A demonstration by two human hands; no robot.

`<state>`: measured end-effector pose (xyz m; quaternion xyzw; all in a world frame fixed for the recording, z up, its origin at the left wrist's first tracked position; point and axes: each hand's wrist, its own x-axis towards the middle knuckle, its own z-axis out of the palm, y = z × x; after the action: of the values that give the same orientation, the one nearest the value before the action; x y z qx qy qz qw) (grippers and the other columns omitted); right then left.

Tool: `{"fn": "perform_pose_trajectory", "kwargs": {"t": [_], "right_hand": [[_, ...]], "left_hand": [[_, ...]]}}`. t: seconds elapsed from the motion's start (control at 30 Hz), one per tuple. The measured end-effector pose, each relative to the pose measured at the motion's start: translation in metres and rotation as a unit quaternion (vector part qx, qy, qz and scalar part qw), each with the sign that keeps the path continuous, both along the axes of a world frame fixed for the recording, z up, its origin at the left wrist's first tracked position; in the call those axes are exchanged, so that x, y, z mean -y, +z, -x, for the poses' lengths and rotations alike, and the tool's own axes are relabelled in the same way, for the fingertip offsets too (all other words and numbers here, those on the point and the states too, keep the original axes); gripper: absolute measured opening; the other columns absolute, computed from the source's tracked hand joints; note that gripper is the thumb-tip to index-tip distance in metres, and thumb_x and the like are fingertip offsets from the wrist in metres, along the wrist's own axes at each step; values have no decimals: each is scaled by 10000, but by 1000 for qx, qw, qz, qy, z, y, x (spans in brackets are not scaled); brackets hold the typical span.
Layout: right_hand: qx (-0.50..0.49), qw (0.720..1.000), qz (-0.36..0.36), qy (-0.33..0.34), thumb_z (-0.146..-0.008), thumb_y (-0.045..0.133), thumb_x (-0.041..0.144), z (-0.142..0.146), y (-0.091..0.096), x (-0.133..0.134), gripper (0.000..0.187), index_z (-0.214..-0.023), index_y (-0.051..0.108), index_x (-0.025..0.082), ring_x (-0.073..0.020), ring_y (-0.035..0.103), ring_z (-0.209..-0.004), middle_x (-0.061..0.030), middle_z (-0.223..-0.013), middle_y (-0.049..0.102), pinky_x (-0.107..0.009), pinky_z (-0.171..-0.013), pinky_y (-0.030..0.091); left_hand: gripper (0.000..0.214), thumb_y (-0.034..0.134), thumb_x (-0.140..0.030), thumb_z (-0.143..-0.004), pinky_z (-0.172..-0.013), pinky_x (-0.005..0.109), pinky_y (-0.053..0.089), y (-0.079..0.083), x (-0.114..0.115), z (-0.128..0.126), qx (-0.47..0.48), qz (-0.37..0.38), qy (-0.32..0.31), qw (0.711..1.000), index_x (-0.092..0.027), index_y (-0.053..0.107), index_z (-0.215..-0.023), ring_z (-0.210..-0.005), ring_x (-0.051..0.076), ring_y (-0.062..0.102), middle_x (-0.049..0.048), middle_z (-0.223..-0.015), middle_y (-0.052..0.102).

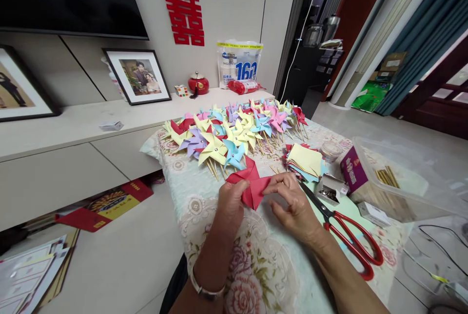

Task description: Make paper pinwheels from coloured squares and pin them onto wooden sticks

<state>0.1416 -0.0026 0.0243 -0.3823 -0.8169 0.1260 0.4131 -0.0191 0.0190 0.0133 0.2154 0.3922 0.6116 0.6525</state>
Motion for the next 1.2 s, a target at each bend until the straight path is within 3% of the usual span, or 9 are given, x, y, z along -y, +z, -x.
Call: {"fn": "perform_pose_trajectory", "kwargs": {"t": [0.2,0.4,0.93,1.2], "right_hand": [[58,998,5,-6,-818,568,33,4,0,3,220,-930,662,196,-246,500,-928,-64,-950,558,-404,-804,420],[31,999,14,-13,-864,627,119,5,3,5,90,-869,666,201,-238,499,-899,-56,-913,553,-396,-794,411],[-91,978,176,-65,-842,586,190,6,3,3,151,-698,628,209,-224,553,-860,-32,-813,604,-369,-796,401],[-91,971,200,-95,-805,574,188,5,-3,-1,138,-685,639,212,-222,561,-825,-29,-782,613,-352,-753,398]], "left_hand": [[139,731,-234,-527,-519,228,390,2,2,-1,-3,1,-15,1000,-189,600,-532,-496,90,459,-44,-499,562],[140,733,-249,-530,-490,229,373,4,5,-3,-17,-2,-44,999,-179,612,-528,-459,88,451,-39,-483,562],[89,741,-208,-599,-523,215,382,-5,7,-7,-73,-28,-93,993,-141,713,-650,-503,90,501,-14,-553,644],[93,760,-197,-584,-518,210,364,-5,7,-8,-83,-27,-106,991,-136,735,-650,-496,88,496,-16,-533,629]]}}
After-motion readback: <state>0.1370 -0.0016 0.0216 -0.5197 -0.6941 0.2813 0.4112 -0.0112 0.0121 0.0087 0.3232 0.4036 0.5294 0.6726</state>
